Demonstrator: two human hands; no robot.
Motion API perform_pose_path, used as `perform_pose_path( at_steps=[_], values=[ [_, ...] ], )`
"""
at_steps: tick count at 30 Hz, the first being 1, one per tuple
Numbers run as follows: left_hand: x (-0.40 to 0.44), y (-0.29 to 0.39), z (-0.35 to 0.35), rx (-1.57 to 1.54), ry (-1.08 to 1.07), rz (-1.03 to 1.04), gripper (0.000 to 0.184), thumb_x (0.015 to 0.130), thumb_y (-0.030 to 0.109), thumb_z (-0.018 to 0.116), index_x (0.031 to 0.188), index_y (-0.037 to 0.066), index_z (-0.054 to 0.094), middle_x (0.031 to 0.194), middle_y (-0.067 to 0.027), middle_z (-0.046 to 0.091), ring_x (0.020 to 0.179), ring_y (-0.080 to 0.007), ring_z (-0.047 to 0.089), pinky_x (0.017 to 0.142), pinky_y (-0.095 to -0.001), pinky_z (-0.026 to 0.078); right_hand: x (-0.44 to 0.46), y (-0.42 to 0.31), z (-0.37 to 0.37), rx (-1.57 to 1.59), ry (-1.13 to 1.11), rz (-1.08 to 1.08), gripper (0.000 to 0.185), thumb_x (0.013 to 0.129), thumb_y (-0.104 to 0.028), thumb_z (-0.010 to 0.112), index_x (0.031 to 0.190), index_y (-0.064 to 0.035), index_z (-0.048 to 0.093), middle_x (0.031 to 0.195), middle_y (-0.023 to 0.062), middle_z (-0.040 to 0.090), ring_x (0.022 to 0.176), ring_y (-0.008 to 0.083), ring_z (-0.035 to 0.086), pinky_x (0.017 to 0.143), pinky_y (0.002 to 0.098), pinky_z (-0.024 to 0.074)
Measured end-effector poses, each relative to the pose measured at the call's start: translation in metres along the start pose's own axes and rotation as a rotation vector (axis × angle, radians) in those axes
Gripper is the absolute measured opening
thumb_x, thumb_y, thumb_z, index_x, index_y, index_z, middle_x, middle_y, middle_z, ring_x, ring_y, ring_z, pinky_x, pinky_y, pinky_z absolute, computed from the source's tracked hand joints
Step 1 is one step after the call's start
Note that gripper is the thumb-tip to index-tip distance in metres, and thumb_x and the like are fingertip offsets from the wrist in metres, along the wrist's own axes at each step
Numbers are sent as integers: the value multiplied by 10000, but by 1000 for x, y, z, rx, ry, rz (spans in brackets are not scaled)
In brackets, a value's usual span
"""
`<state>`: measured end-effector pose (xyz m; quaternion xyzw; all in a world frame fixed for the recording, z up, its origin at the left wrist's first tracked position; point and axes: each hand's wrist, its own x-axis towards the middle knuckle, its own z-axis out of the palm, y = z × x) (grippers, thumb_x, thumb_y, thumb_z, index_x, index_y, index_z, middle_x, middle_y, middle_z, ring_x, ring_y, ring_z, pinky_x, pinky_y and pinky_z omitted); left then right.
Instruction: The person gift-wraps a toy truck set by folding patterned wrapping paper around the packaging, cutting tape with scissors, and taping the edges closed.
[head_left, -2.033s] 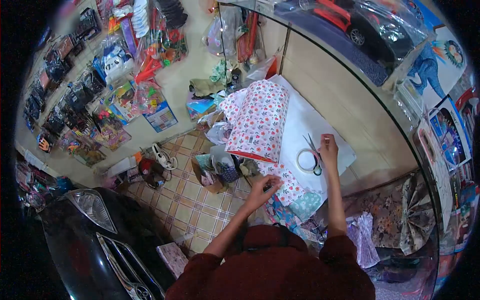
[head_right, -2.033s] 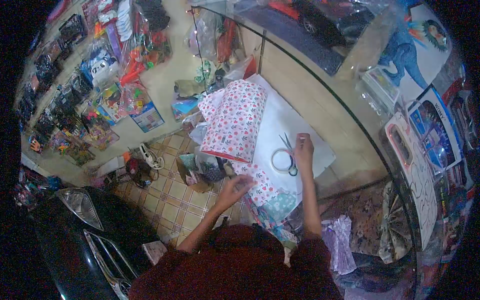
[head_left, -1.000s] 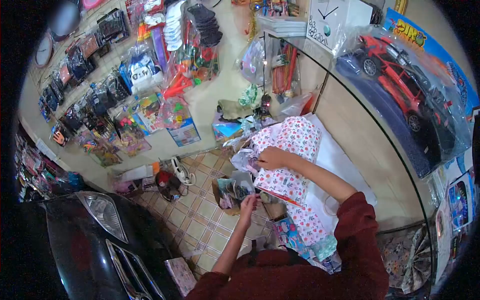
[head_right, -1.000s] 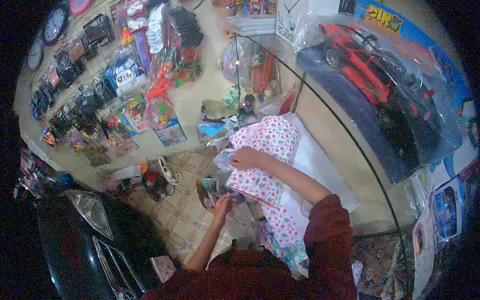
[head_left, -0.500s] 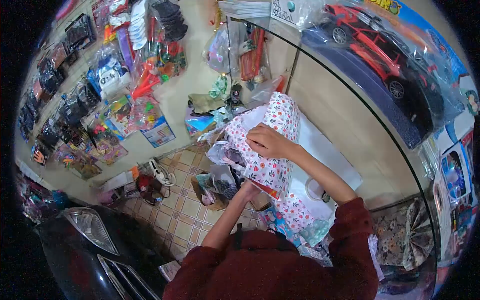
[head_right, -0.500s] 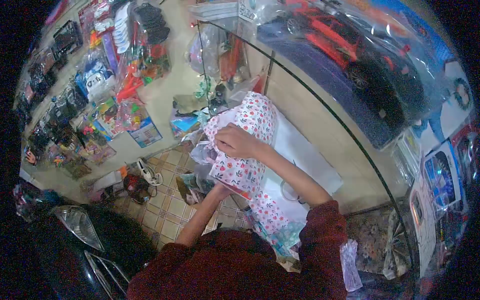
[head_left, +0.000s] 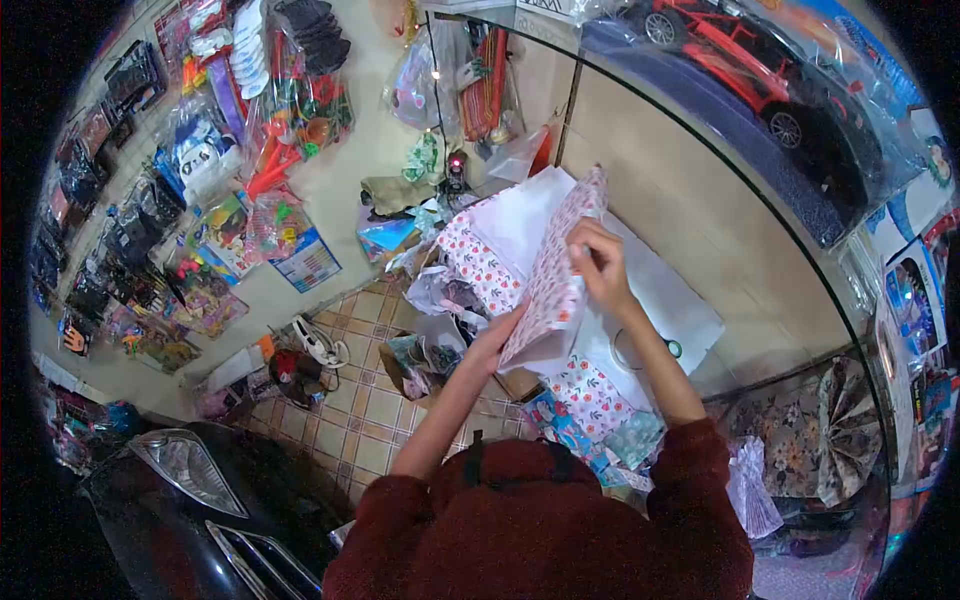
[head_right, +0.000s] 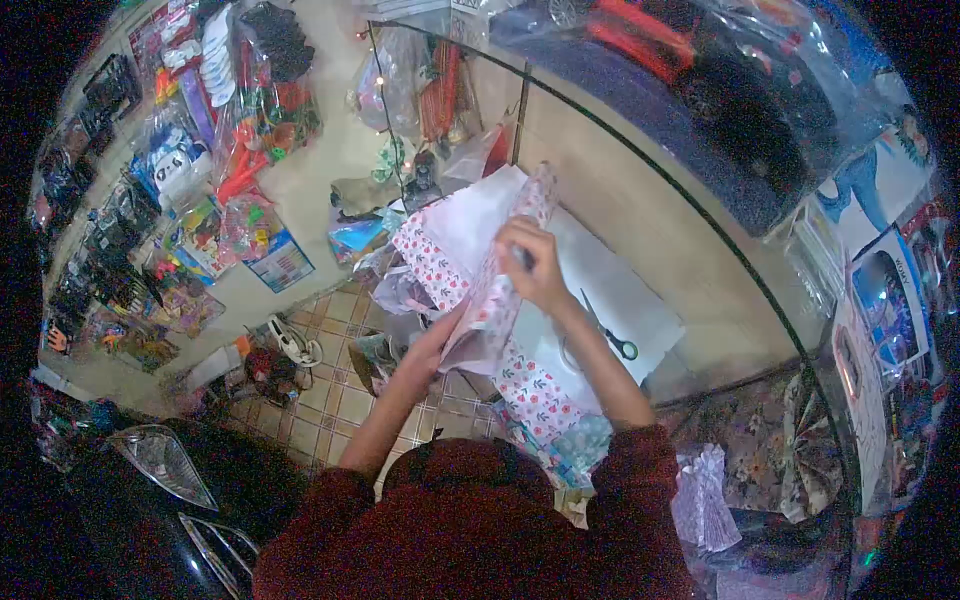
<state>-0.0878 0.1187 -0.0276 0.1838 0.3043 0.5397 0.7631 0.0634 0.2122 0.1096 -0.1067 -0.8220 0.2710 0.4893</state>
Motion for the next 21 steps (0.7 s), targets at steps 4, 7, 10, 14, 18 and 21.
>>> perform_pose_path(
  at_steps=[4, 7, 10, 14, 18, 21],
  values=[
    [22, 22, -23, 427, 153, -49, 711, 799, 421, 678, 1203, -120, 457, 1122, -182, 587, 936, -195, 615, 800, -297, 511, -38, 9, -17, 159, 144, 216, 177, 825, -62, 541, 679, 24, 488, 765, 92, 542, 747, 178, 510, 760, 307, 397],
    [4, 50, 12, 684, 303, 29, 890, 693, 490, 751, 1228, -138, 417, 1129, -192, 579, 964, -227, 603, 826, -309, 495, -69, 26, -26, 90, 104, 348, 162, 829, -54, 540, 698, 32, 496, 806, 97, 544, 782, 173, 516, 781, 285, 403],
    [13, 52, -2, 938, 308, 194, 864, 707, 495, 738, 1246, -101, 419, 949, -101, 592, 749, -137, 557, 625, -259, 457, -96, 39, -29, -67, 4, 354, 101, 822, -36, 582, 751, 32, 555, 833, 105, 572, 847, 197, 562, 780, 304, 440],
    [7, 56, -19, 969, 270, 6, 887, 712, 532, 713, 1314, -38, 397, 1234, -189, 487, 1090, -226, 509, 800, -293, 447, -104, 36, -27, -187, -75, 331, 68, 806, -54, 627, 819, 7, 601, 953, 121, 601, 909, 235, 581, 814, 345, 453],
    [-8, 47, -40, 848, 230, 67, 728, 765, 486, 689, 1247, -13, 468, 902, -28, 571, 722, -78, 505, 592, -215, 413, -97, 0, -18, -463, -197, 306, 136, 841, -151, 613, 896, -27, 603, 1047, 124, 585, 1033, 273, 532, 903, 364, 400],
    [-16, 33, -51, 652, 186, 72, 667, 822, 465, 633, 1256, -10, 458, 1040, -76, 583, 862, -135, 581, 720, -270, 492, -94, -23, 0, -402, -270, 262, 167, 839, -178, 611, 953, -57, 598, 1092, 123, 573, 1063, 301, 508, 940, 389, 375]
  ],
)
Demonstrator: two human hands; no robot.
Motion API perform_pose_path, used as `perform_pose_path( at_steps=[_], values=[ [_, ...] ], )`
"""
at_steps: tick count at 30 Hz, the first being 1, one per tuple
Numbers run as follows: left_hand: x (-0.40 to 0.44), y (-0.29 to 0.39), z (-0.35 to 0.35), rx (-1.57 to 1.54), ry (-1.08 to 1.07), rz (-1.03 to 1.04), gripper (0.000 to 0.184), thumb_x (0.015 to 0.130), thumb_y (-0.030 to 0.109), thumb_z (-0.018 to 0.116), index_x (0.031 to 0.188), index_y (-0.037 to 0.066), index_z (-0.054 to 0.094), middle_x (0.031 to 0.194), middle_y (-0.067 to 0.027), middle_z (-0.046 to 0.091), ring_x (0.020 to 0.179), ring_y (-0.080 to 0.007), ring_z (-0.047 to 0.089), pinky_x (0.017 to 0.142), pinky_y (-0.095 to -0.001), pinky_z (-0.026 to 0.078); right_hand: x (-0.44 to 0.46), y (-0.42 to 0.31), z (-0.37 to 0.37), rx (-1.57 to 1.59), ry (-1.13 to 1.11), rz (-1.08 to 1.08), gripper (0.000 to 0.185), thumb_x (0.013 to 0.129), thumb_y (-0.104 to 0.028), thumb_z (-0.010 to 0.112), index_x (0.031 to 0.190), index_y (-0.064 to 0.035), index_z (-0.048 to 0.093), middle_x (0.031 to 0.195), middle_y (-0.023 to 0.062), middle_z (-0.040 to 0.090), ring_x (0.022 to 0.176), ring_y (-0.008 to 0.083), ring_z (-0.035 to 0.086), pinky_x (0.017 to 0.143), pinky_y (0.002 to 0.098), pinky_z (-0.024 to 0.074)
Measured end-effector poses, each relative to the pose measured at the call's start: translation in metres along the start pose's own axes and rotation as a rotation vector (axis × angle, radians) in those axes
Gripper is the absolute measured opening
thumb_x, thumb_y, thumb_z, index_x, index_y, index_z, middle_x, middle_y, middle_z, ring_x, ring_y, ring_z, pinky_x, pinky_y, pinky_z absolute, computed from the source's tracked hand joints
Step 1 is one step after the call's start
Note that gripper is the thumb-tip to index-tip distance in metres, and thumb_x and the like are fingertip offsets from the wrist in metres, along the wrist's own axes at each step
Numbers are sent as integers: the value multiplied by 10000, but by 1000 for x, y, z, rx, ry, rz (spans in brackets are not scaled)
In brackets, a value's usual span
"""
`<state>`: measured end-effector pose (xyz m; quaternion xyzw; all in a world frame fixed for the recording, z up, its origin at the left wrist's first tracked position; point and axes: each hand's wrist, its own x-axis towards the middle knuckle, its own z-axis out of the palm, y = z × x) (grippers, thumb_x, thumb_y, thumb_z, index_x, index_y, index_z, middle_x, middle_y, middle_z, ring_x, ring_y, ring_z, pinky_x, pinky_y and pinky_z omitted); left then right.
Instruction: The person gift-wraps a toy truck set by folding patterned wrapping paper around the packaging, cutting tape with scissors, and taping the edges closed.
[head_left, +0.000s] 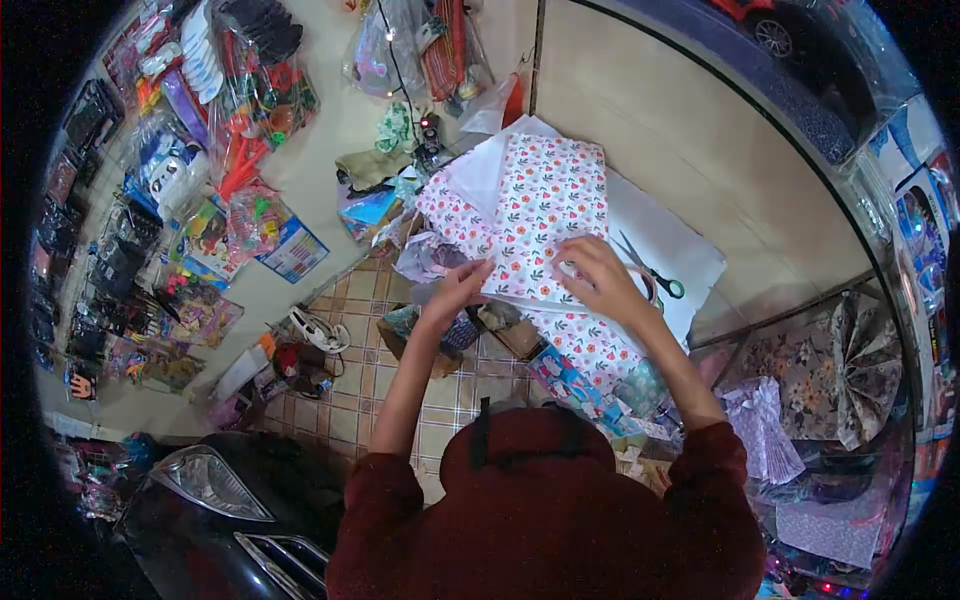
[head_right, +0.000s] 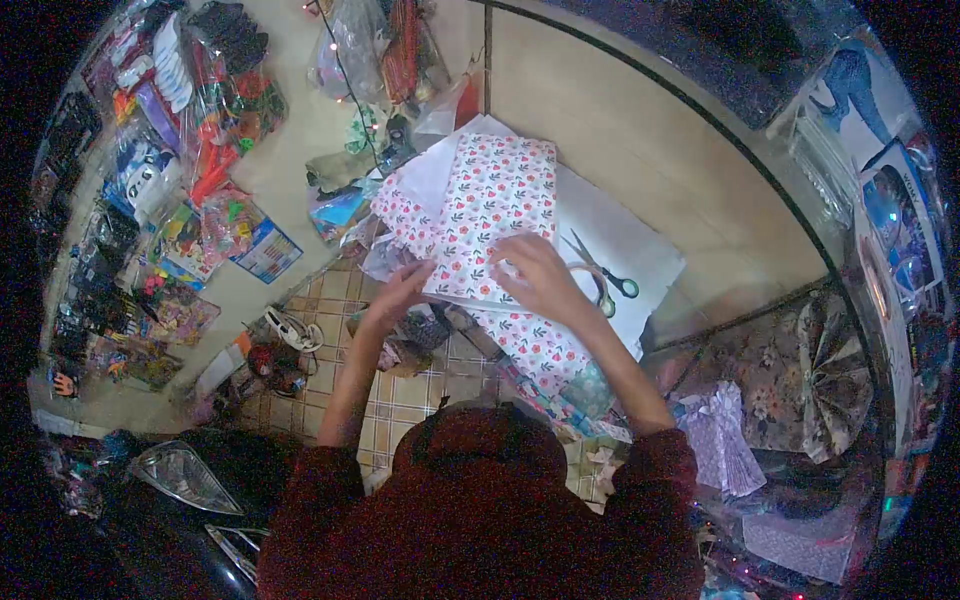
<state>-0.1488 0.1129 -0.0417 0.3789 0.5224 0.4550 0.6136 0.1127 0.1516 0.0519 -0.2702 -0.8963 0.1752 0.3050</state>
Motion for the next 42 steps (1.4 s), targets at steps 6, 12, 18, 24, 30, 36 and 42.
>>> perform_pose_path(
  at_steps=[6, 12, 18, 24, 30, 36, 42],
  values=[
    [-15, -4, 19, -352, -203, -115, 618, 897, 469, 505, 1320, 40, 368, 1230, -159, 510, 1078, -309, 553, 911, -451, 478, -9, -29, 19, -75, -125, -28, 396, 844, -112, 555, 1230, -50, 497, 1286, 170, 469, 1219, 315, 427, 1024, 435, 325],
    [-14, 4, 21, -537, -282, -101, 591, 891, 487, 499, 1318, 102, 364, 1243, -136, 502, 1040, -331, 576, 882, -479, 480, -9, -37, 52, -157, -130, -81, 485, 849, -58, 501, 1319, -3, 392, 1387, 179, 363, 1307, 314, 331, 1083, 447, 256],
    [-7, -3, 14, -665, -334, -141, 460, 917, 319, 531, 1276, 60, 408, 1200, -118, 536, 1036, -363, 573, 945, -494, 427, -14, -30, 70, -136, -186, -50, 490, 888, -139, 485, 1341, -1, 359, 1394, 183, 357, 1314, 296, 323, 1074, 453, 272],
    [7, -16, 0, -487, -435, -214, 417, 942, 316, 480, 1253, 43, 429, 1185, -116, 546, 1073, -340, 559, 973, -454, 403, -13, -26, 65, -120, -210, -75, 569, 866, -181, 545, 1372, -39, 328, 1399, 171, 359, 1314, 289, 324, 1079, 452, 263],
    [-11, 5, 4, -166, -307, -191, 444, 919, 374, 513, 1194, 26, 486, 1176, -150, 556, 1042, -289, 593, 958, -415, 406, -11, -27, 58, -145, -233, -66, 662, 784, -146, 632, 1375, -77, 342, 1390, 142, 382, 1305, 270, 344, 1089, 451, 253],
    [-16, 8, 3, -123, -322, -105, 468, 904, 375, 551, 1121, -38, 514, 1024, -166, 622, 1013, -280, 617, 920, -376, 420, -13, -26, 60, -172, -217, -83, 658, 772, -138, 643, 1366, -93, 365, 1383, 125, 398, 1297, 243, 360, 1091, 447, 252],
    [-14, 6, 1, -186, -300, -98, 274, 879, 309, 615, 726, 90, 556, 766, -69, 630, 965, -275, 643, 886, -353, 434, -15, -22, 64, -191, -182, -73, 594, 779, -164, 642, 1329, -99, 427, 1359, 96, 438, 1270, 215, 401, 1074, 435, 286]
  ],
)
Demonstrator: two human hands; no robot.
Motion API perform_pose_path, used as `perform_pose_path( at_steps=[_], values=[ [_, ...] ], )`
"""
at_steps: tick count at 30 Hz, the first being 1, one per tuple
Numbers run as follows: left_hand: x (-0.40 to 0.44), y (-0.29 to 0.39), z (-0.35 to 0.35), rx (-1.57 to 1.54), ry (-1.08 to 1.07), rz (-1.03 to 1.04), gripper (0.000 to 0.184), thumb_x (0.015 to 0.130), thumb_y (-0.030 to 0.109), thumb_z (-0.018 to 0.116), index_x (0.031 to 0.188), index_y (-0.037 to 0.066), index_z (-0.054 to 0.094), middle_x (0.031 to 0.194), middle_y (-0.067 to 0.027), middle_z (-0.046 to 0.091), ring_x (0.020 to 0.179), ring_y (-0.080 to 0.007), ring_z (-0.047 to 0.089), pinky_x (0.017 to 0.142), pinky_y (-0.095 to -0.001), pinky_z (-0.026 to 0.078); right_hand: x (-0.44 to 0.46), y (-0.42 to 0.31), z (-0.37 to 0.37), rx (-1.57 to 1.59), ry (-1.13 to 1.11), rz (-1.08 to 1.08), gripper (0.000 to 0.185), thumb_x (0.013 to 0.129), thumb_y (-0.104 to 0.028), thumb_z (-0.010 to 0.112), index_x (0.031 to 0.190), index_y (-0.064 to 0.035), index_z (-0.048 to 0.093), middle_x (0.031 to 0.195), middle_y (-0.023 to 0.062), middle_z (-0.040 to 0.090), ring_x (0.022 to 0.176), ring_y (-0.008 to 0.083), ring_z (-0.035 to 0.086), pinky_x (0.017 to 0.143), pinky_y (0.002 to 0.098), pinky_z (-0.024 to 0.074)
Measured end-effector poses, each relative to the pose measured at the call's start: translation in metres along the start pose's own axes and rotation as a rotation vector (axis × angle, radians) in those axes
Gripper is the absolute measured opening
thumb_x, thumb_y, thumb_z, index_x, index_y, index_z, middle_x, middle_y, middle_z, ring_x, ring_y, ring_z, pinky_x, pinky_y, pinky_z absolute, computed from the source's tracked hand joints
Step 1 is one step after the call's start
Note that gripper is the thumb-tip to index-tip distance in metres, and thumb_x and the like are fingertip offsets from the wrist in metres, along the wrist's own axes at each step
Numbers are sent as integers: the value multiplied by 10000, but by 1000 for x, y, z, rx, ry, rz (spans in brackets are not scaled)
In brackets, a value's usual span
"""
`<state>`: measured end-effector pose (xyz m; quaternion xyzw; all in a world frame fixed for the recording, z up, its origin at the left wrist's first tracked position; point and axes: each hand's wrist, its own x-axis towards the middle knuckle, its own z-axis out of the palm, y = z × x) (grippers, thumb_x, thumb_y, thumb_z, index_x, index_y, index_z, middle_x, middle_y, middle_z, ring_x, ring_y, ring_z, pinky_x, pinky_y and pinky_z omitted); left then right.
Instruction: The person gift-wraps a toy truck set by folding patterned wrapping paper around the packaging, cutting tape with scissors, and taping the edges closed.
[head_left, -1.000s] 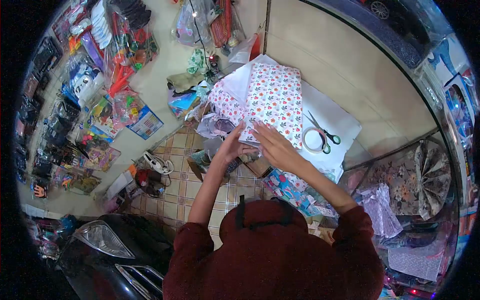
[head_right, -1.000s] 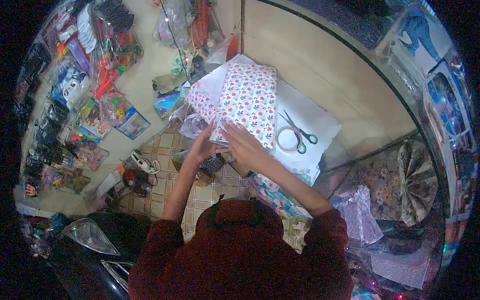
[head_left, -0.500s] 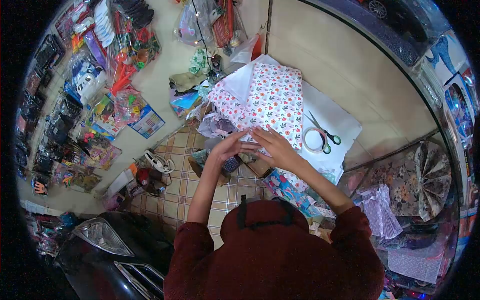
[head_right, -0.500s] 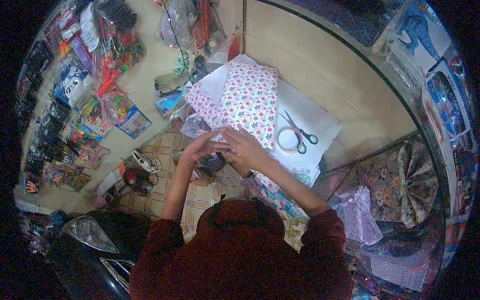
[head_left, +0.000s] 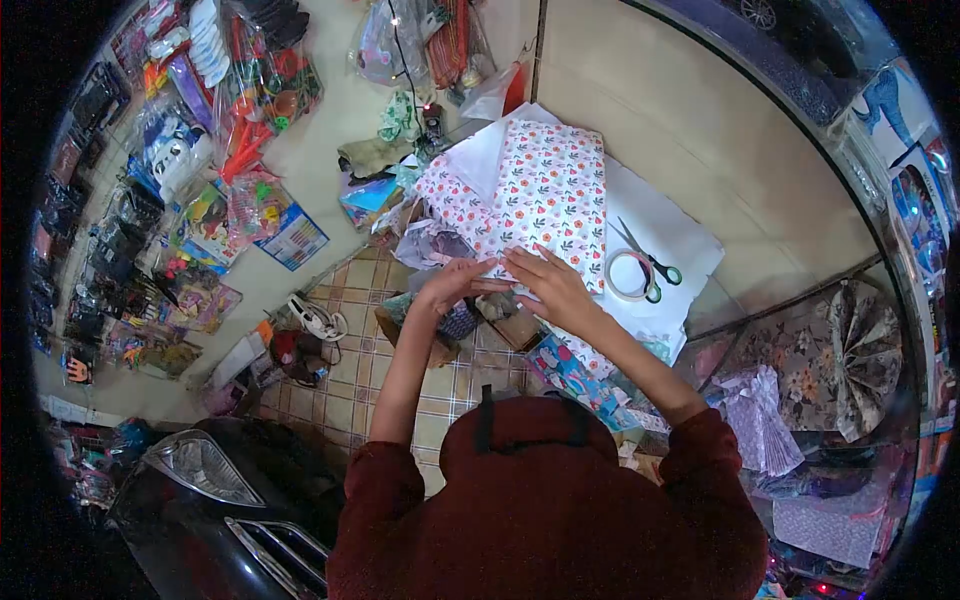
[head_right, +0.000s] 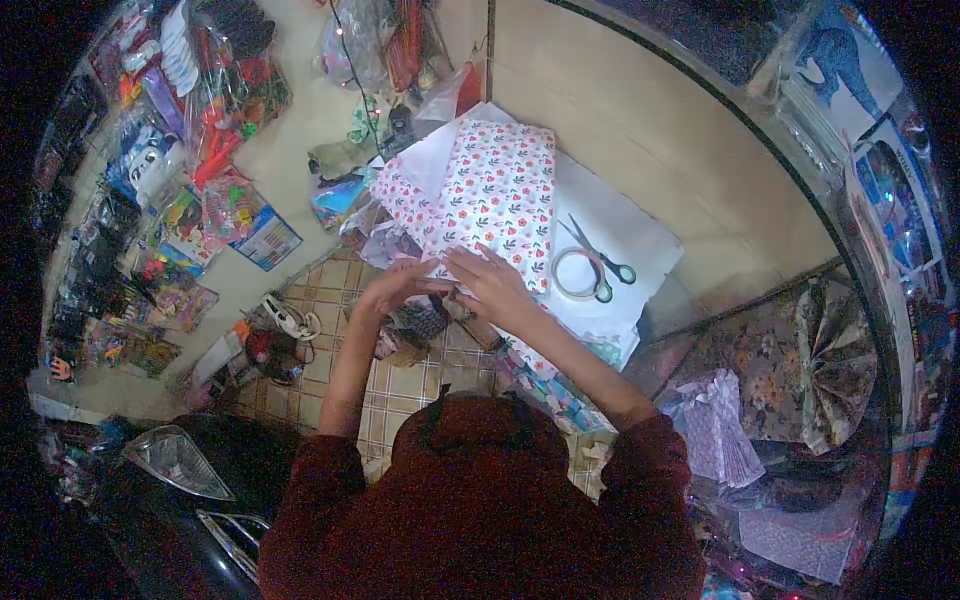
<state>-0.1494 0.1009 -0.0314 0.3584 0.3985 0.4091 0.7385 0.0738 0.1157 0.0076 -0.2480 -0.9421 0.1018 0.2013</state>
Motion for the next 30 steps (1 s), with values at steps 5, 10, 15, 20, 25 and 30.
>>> perform_pose_path(
  at_steps=[5, 10, 15, 20, 25, 30],
  values=[
    [11, -11, -17, 78, 28, -22, 285, 862, 276, 635, 913, -1, 588, 929, -94, 635, 916, -271, 654, 907, -339, 455, -1, 2, 7, -38, 10, 40, 524, 794, -211, 627, 1280, -86, 473, 1342, 72, 458, 1258, 194, 412, 1067, 416, 298],
    [8, -4, -7, 102, 70, -54, 246, 847, 275, 659, 710, 100, 555, 722, -2, 581, 884, -212, 662, 705, -258, 459, 3, -12, 12, -158, 192, 61, 411, 781, -210, 653, 1164, -87, 566, 1207, 70, 558, 1131, 222, 526, 1010, 426, 369],
    [5, -1, -5, 78, 103, -33, 195, 817, 237, 693, 771, 75, 593, 763, -11, 569, 786, -144, 617, 758, -332, 497, 2, -11, 29, -19, 344, 5, 250, 764, -162, 644, 987, -59, 597, 970, 77, 571, 925, 248, 565, 837, 373, 441],
    [5, -1, 1, 80, 173, -31, 255, 814, 290, 695, 662, 108, 602, 634, 47, 543, 579, -70, 513, 612, -222, 442, 5, -12, 28, -8, 436, -89, 155, 742, -113, 656, 884, -54, 640, 901, 58, 578, 825, 226, 560, 721, 359, 441],
    [6, -2, -4, 127, 160, -79, 243, 810, 292, 697, 676, 106, 618, 637, 51, 550, 615, -63, 520, 624, -236, 450, 11, -16, 27, -12, 439, -135, 138, 722, -113, 696, 842, -54, 664, 881, 53, 597, 793, 218, 566, 699, 338, 445],
    [0, 8, -1, 141, 96, -101, 245, 815, 295, 687, 706, 79, 648, 653, 42, 570, 627, -61, 525, 623, -234, 444, 14, -12, 28, -16, 421, -158, 137, 725, -132, 698, 838, -62, 665, 867, 45, 603, 777, 213, 566, 692, 334, 430]
  ],
)
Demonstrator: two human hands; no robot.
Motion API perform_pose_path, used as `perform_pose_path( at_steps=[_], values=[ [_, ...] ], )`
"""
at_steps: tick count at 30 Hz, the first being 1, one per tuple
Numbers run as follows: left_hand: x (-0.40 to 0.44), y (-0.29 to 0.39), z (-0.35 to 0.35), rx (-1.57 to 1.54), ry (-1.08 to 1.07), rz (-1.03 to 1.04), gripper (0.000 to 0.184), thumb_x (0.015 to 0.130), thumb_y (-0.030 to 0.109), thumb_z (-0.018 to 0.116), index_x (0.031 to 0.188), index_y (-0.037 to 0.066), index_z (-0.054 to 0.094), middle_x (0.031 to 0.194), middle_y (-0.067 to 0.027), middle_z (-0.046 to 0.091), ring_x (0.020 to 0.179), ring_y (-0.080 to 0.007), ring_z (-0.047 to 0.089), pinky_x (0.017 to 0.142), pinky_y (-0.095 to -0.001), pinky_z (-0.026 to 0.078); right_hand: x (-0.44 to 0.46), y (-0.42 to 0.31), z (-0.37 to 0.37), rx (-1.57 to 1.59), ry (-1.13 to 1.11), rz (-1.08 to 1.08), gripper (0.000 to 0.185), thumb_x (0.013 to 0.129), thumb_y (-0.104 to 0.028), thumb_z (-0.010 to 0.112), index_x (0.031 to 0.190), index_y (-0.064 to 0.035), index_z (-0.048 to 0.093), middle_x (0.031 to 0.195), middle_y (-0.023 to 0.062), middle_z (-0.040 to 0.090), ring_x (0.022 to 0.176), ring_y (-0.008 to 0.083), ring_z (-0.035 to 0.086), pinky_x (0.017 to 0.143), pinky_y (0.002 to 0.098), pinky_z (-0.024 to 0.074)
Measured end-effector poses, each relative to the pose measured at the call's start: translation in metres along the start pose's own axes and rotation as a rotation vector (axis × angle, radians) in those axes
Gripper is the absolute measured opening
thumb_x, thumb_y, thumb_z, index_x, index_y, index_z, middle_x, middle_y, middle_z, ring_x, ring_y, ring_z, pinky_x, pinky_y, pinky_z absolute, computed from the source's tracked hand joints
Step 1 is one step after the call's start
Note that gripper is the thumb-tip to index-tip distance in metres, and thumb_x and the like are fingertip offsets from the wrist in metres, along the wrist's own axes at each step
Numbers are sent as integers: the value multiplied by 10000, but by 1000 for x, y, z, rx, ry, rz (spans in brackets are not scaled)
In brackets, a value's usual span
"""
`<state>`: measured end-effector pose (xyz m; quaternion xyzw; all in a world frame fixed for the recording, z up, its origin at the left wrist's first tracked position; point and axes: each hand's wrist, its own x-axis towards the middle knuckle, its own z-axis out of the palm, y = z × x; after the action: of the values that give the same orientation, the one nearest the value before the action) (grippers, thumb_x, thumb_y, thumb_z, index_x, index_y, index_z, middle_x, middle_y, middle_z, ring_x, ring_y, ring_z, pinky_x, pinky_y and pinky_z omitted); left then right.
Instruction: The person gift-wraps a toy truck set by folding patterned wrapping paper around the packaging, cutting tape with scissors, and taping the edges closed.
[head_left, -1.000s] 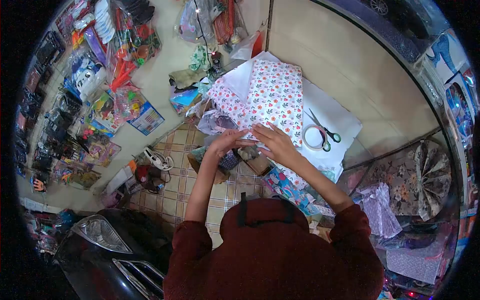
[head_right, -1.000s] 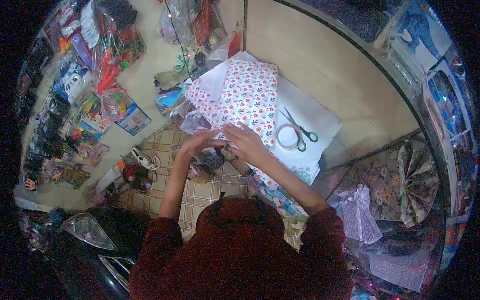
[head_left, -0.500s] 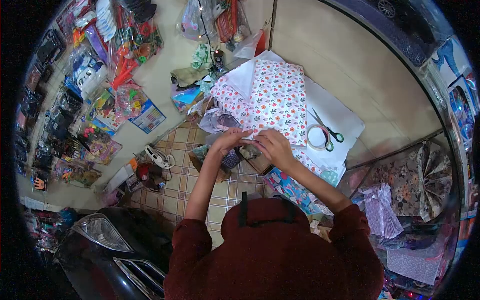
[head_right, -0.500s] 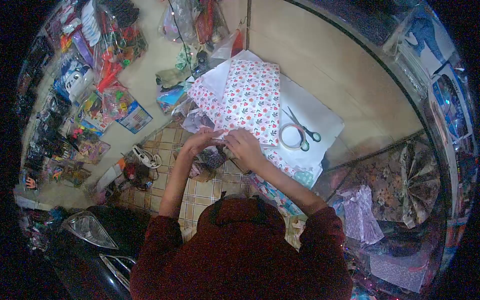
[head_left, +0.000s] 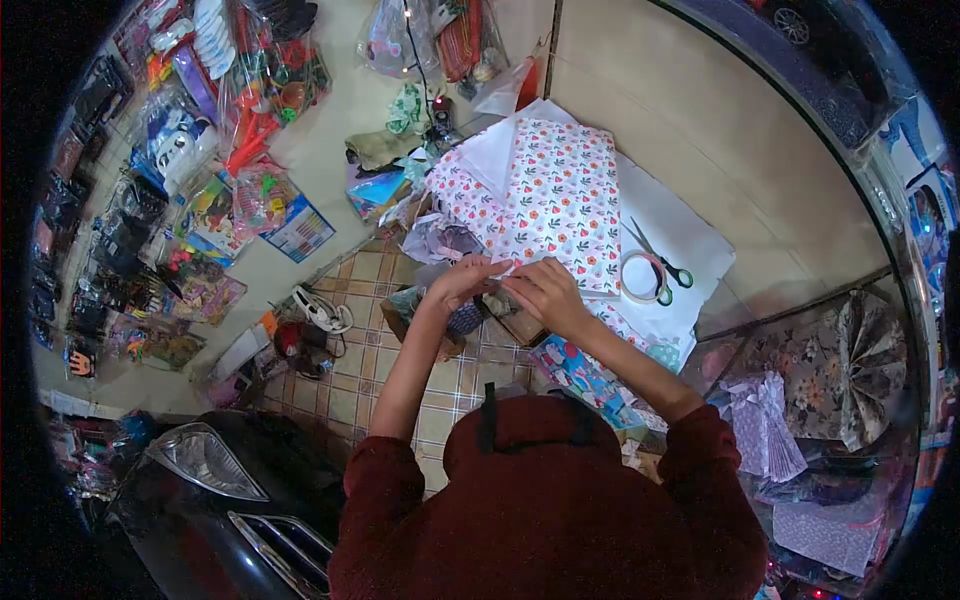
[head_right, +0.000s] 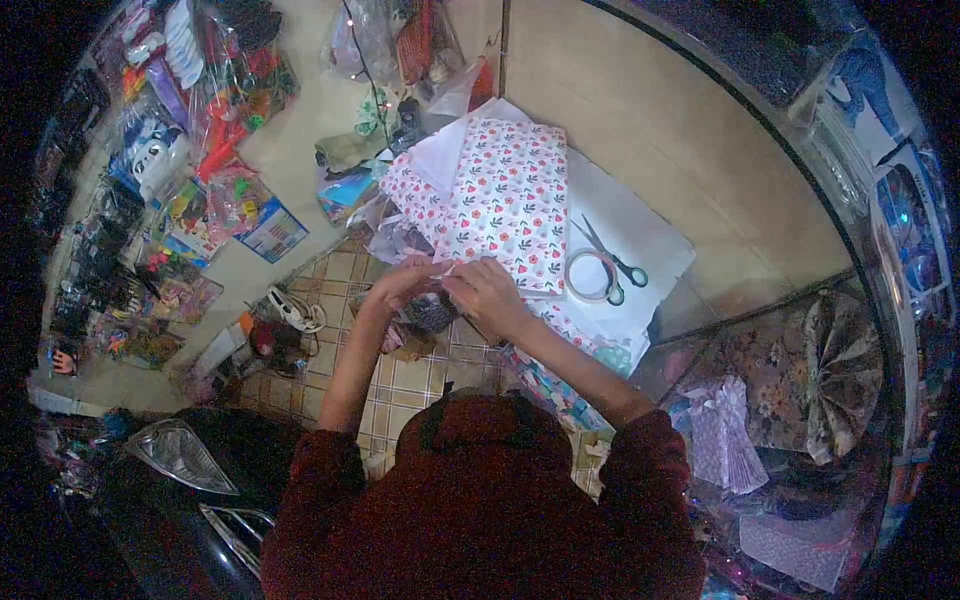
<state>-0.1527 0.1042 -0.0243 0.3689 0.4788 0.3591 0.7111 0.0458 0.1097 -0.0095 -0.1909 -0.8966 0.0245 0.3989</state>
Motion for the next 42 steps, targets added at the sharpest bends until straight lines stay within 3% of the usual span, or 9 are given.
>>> perform_pose_path(
  at_steps=[4, 10, 18, 21, 24, 27, 30, 42],
  values=[
    [10, -9, -4, -9, 22, 5, 244, 824, 291, 670, 712, 74, 653, 654, 37, 572, 628, -61, 524, 631, -235, 433, 0, 0, 0, -22, 5, 5, 124, 741, -134, 687, 838, -62, 661, 883, 44, 606, 796, 214, 562, 703, 334, 411],
    [7, -8, 2, -25, 59, 14, 245, 818, 297, 674, 689, 92, 642, 645, 47, 564, 633, -53, 517, 658, -246, 428, 8, -11, -1, -36, -65, 223, 90, 765, -144, 661, 803, -68, 632, 852, 33, 584, 809, 200, 543, 727, 337, 366],
    [8, -19, -7, 10, 12, 75, 258, 831, 323, 665, 694, 109, 624, 630, 57, 557, 619, -42, 511, 691, -259, 438, 11, -14, 7, -40, -26, 316, 96, 724, -144, 672, 756, -80, 607, 804, 35, 559, 794, 198, 534, 724, 340, 356],
    [6, -20, -9, 40, 21, 38, 225, 844, 296, 655, 828, 72, 634, 698, 57, 559, 664, -36, 493, 713, -250, 432, 12, -13, 6, 11, -39, 345, 101, 710, -139, 676, 746, -75, 607, 797, 39, 556, 792, 203, 534, 723, 339, 358],
    [-15, -25, 5, -232, -141, 315, 262, 860, 256, 637, 996, 35, 606, 831, 41, 576, 768, -37, 493, 749, -226, 418, 13, -13, 7, 56, -37, 377, 97, 710, -134, 674, 739, -70, 608, 798, 41, 556, 797, 209, 536, 723, 336, 362],
    [-16, -31, 2, -28, -147, 386, 318, 874, 234, 618, 1095, 10, 572, 980, 13, 584, 906, -53, 507, 808, -225, 412, 13, -12, 4, 111, -69, 416, 104, 726, -145, 659, 761, -57, 614, 819, 61, 556, 827, 232, 533, 754, 352, 373],
    [2, -51, -16, -1, -146, 263, 320, 889, 236, 597, 1107, 3, 572, 1058, -14, 597, 1011, -83, 528, 879, -241, 408, 13, -11, 4, 147, -88, 435, 113, 743, -148, 648, 780, -47, 616, 838, 75, 558, 845, 247, 531, 772, 364, 381],
    [-7, -48, 6, -201, -44, 274, 375, 937, 287, 511, 1141, -25, 549, 1147, -47, 557, 1086, -124, 497, 992, -284, 343, 10, -11, 4, 127, -92, 397, 125, 774, -150, 626, 795, -29, 596, 854, 99, 548, 843, 271, 523, 756, 379, 387]
  ],
)
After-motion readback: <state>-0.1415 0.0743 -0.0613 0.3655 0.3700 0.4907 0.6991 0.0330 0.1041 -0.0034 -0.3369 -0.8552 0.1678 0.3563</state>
